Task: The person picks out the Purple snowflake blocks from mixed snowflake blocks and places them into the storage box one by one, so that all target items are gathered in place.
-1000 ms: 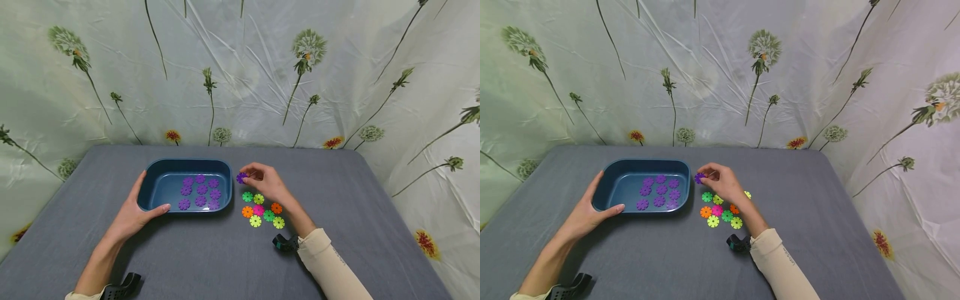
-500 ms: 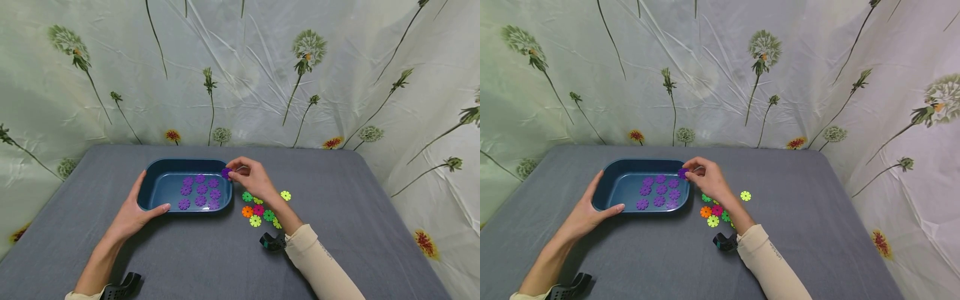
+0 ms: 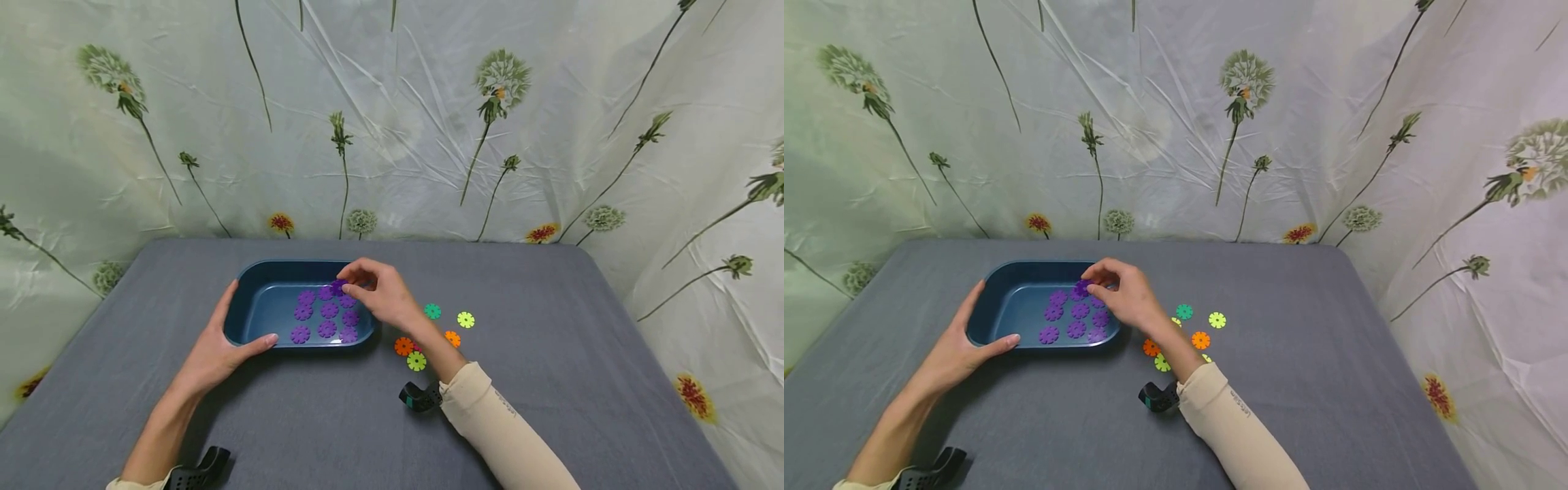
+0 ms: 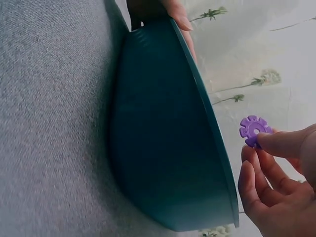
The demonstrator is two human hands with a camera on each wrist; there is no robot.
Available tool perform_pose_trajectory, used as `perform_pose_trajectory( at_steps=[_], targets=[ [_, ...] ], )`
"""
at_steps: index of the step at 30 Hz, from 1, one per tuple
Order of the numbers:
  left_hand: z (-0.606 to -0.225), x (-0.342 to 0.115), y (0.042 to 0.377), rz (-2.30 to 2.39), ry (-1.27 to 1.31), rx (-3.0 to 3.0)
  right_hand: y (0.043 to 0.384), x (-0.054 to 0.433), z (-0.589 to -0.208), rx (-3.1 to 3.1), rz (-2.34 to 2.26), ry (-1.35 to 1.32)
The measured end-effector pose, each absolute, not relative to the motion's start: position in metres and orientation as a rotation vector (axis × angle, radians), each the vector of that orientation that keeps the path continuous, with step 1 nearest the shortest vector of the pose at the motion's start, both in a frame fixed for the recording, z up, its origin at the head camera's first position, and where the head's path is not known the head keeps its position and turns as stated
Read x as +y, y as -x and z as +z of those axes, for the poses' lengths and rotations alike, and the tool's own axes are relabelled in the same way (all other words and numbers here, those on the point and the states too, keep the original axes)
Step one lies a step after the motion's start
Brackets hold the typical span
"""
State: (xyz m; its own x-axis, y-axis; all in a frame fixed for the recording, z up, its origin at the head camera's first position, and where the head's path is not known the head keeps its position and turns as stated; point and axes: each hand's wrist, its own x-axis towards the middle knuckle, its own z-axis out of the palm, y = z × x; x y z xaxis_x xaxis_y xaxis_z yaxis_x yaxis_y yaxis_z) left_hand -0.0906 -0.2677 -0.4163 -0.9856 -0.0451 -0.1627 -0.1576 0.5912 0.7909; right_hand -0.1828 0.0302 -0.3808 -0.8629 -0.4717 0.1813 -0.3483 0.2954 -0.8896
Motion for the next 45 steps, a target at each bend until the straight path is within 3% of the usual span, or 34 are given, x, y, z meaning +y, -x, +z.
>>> perform_pose_trajectory(
  at_steps=[31, 45],
  targets=[
    [-0.416, -0.268, 0.092, 1.372, 0.198, 2.664, 0.196, -0.017, -0.387, 2.463, -1.411, 0.71],
    [-0.417, -0.268, 0.093, 1.375, 0.165, 2.672, 0.195, -0.044, -0.396, 2.507, -1.224, 0.813]
  ],
)
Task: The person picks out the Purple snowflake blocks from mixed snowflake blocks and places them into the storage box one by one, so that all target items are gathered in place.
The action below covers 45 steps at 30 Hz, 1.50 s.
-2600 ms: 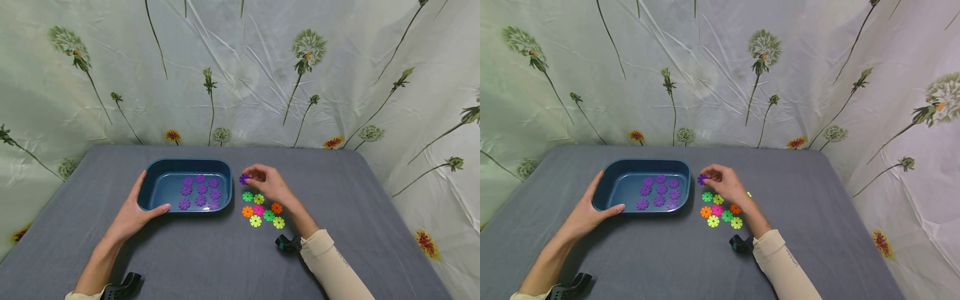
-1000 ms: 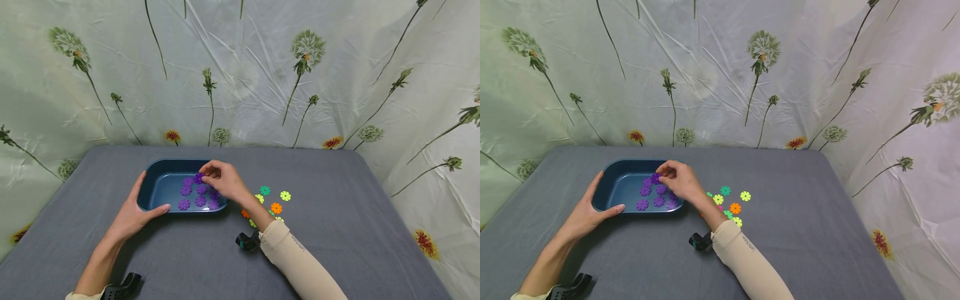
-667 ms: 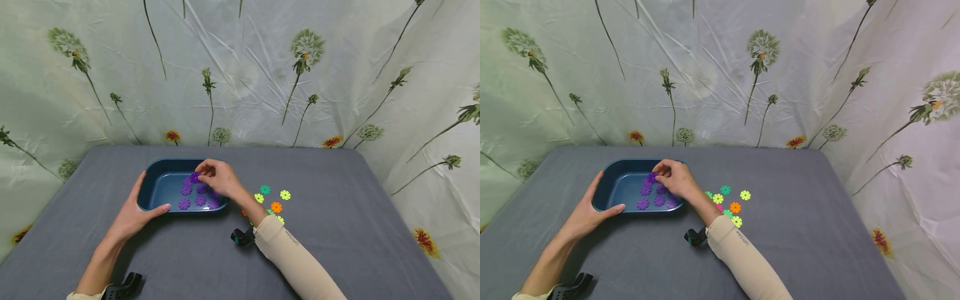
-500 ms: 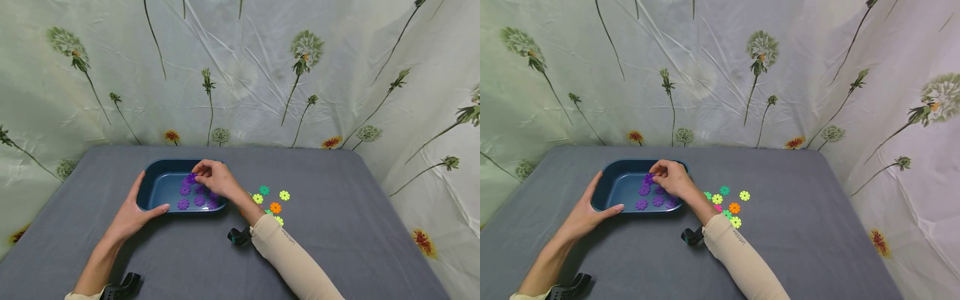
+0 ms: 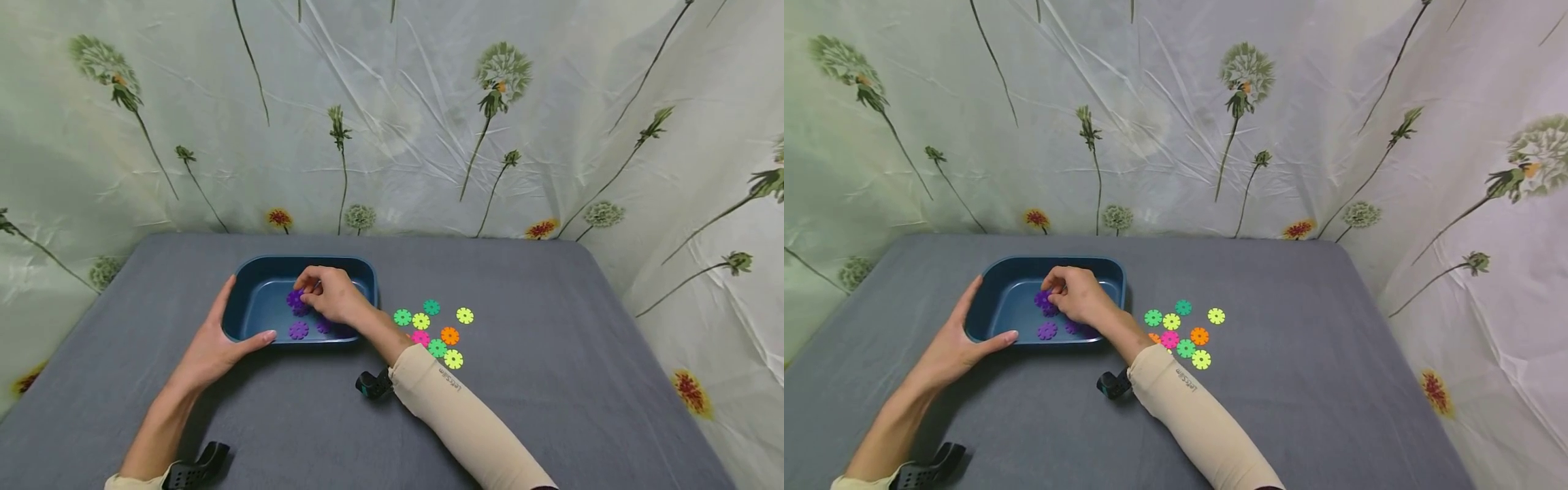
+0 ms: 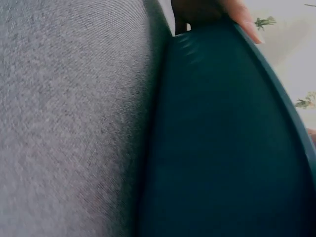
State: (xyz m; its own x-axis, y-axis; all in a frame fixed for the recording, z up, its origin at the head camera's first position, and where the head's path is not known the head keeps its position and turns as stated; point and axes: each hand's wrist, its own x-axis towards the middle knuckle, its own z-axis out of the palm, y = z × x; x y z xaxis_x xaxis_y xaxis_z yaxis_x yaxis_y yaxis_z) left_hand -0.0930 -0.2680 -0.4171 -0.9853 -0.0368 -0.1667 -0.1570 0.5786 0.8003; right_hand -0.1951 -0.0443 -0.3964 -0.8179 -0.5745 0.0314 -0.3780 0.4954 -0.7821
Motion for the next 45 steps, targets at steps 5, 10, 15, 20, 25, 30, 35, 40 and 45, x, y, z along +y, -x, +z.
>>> perform_pose_trajectory(
  at_steps=[5, 10, 15, 20, 25, 30, 35, 40, 45],
  targets=[
    [-0.418, -0.267, 0.094, 1.391, 0.151, 2.655, 0.196, -0.048, -0.4, 2.494, -1.203, 0.838],
    [-0.417, -0.269, 0.092, 1.431, 0.142, 2.659, 0.197, -0.055, -0.4, 2.466, -1.217, 0.861],
    [-0.418, -0.269, 0.092, 1.431, 0.145, 2.664, 0.196, -0.062, -0.4, 2.495, -1.17, 0.852],
    [-0.419, -0.271, 0.091, 1.428, 0.149, 2.664, 0.194, -0.067, -0.4, 2.506, -1.161, 0.838],
    [-0.419, -0.271, 0.091, 1.446, 0.138, 2.664, 0.194, -0.07, -0.399, 2.482, -1.19, 0.834],
    [-0.418, -0.271, 0.092, 1.438, 0.131, 2.671, 0.194, -0.071, -0.399, 2.474, -1.19, 0.822],
    [-0.418, -0.27, 0.093, 1.425, 0.136, 2.666, 0.196, -0.067, -0.399, 2.477, -1.192, 0.796],
    [-0.419, -0.269, 0.092, 1.427, 0.147, 2.66, 0.197, -0.054, -0.397, 2.478, -1.208, 0.777],
    [-0.418, -0.269, 0.092, 1.409, 0.17, 2.661, 0.198, -0.037, -0.393, 2.487, -1.237, 0.761]
  ],
)
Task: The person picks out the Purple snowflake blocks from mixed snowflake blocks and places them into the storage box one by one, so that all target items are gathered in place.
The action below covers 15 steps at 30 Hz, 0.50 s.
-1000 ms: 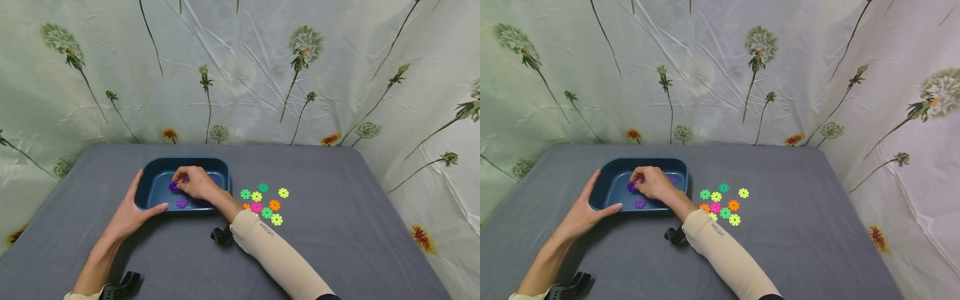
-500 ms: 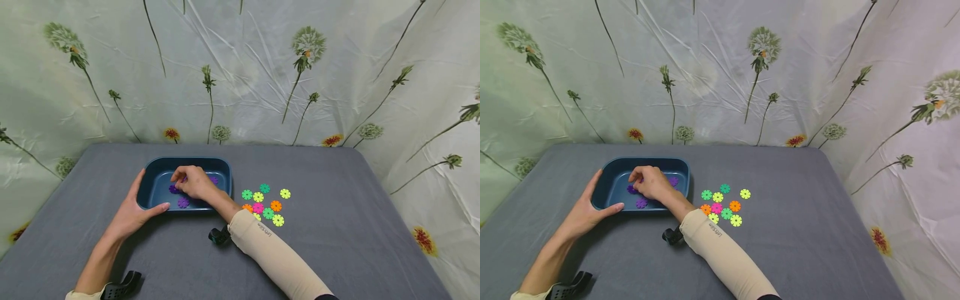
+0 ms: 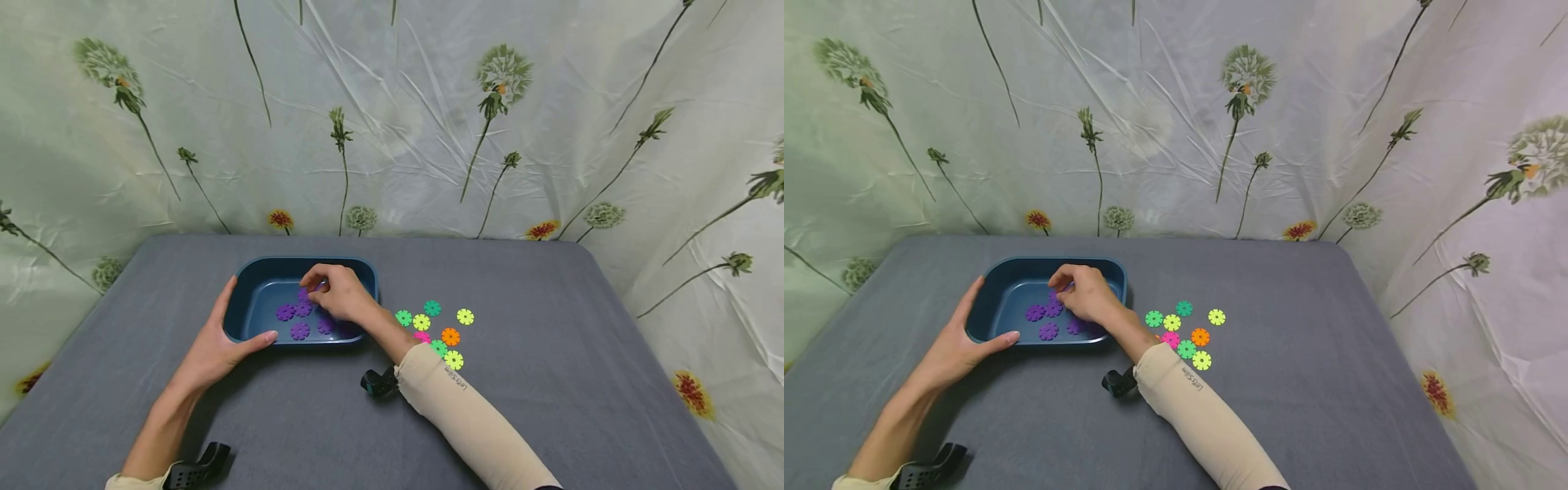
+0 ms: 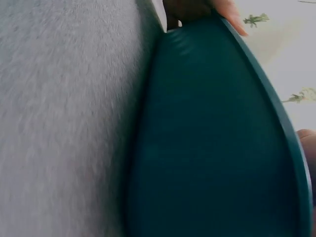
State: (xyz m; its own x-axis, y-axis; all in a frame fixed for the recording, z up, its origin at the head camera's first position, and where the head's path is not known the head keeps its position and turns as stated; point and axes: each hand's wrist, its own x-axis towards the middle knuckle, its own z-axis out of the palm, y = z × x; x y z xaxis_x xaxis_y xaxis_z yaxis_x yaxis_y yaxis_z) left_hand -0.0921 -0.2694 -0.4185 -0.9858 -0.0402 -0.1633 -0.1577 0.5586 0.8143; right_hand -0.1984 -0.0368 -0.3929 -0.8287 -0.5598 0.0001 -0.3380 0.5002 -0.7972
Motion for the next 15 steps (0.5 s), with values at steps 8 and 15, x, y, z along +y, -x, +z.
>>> perform_pose_trajectory(
  at_steps=[8, 15],
  targets=[
    [-0.417, -0.269, 0.094, 1.381, 0.155, 2.666, 0.193, -0.008, -0.383, 2.424, -1.383, 0.799],
    [-0.416, -0.27, 0.094, 1.328, 0.154, 2.683, 0.186, 0.014, -0.378, 2.452, -1.484, 0.811]
  ],
)
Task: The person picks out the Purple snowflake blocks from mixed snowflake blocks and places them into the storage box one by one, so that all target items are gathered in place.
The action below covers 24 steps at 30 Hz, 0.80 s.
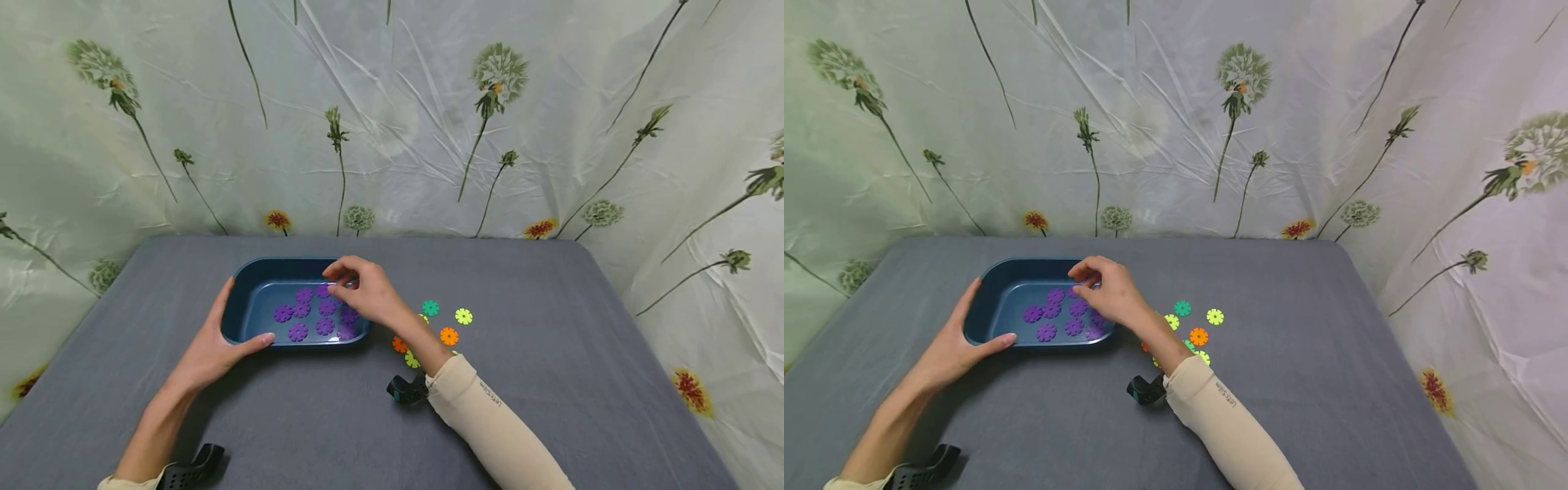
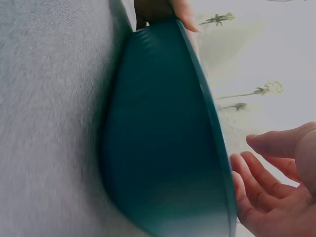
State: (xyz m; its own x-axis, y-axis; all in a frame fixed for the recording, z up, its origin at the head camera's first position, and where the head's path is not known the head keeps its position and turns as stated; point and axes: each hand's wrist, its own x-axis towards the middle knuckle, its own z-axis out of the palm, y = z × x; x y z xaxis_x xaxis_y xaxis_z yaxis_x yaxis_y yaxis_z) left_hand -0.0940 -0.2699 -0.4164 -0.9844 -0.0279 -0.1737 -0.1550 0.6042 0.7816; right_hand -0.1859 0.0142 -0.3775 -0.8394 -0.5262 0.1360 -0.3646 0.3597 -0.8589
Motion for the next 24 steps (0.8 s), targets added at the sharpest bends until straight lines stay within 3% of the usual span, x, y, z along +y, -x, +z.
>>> perform_pose_trajectory(
  at_steps=[24],
  targets=[
    [-0.405, -0.276, 0.094, 1.273, 0.177, 2.694, 0.185, 0.104, -0.381, 2.744, -1.496, 0.692]
  ],
)
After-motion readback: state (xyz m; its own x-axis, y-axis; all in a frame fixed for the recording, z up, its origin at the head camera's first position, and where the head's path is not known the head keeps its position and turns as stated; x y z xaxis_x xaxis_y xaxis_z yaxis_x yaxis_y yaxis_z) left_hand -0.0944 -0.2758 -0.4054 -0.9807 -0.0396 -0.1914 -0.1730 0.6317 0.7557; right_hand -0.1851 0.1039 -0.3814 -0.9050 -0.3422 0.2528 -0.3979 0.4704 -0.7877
